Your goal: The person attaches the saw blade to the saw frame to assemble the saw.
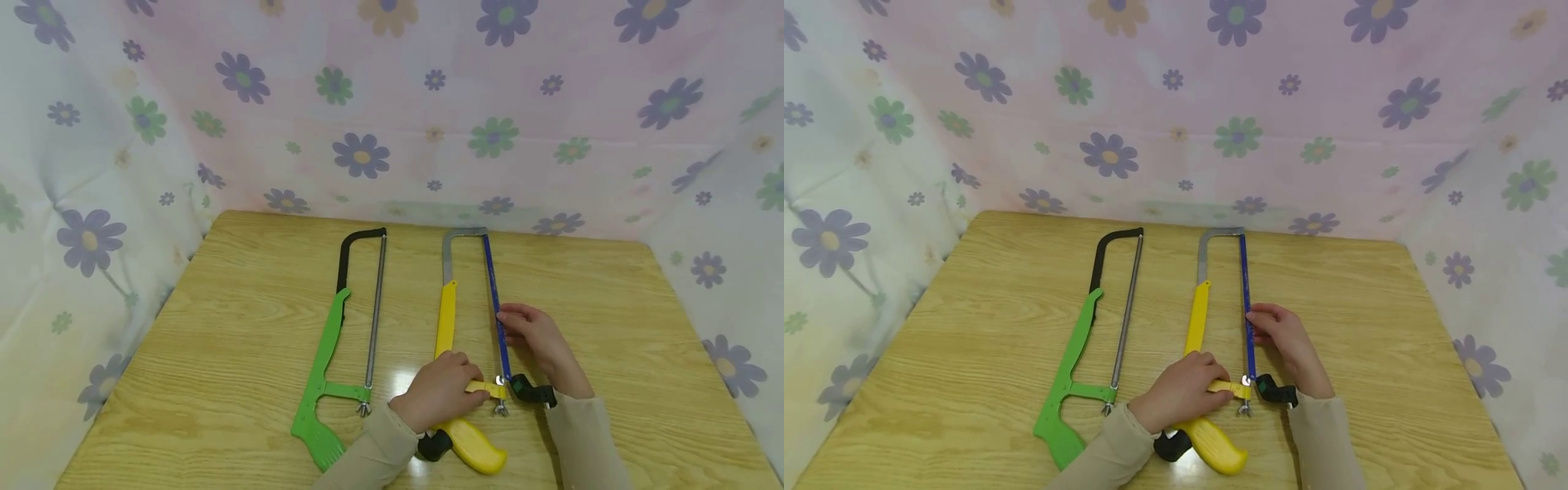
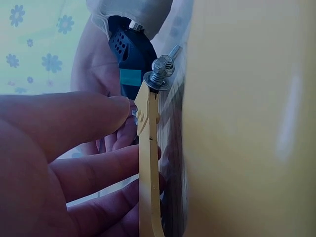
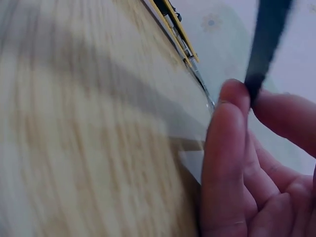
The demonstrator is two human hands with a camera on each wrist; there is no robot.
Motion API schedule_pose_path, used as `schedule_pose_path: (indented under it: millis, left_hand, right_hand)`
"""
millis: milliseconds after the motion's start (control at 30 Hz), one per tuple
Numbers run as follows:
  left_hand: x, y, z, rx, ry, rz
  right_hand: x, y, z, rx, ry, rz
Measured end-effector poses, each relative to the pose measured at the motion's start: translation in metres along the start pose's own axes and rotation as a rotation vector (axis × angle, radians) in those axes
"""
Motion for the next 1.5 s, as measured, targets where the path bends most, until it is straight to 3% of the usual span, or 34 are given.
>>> schedule_pose_path:
  millis: [333, 667, 1100, 1333, 1500]
  left_hand:
    - [0.003, -0.001, -0.001, 0.007, -0.006, 0.012]
    - [0.004, -0.003, -0.002, 0.011, -0.018, 0.006]
    - [0.002, -0.003, 0.001, 0.006, -0.007, 0.007]
    - [0.001, -0.001, -0.001, 0.008, -0.001, 0.012]
    - [0.001, 0.0, 0.0, 0.005, -0.002, 0.006]
  right_hand:
    - [-0.016, 0.006, 0.0, 0.025, 0.064, -0.128]
    - [-0.024, 0.021, 0.006, 0.041, 0.069, -0.143]
    - [-0.029, 0.052, 0.014, 0.164, 0.163, -0.215]
    - [-0.027, 0.057, 0.016, 0.179, 0.207, -0.161]
    - [-0.025, 0.062, 0.023, 0.14, 0.243, -0.122]
Point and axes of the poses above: each hand's wrist, its own y-axis away from the middle knuckle, its own x-axis out of the back of the hand, z = x × y, the point moved 10 cm from there along -y, towards the middle knuckle, and after that the axes turned 6 degrees about -x, right-handed, at the moved point
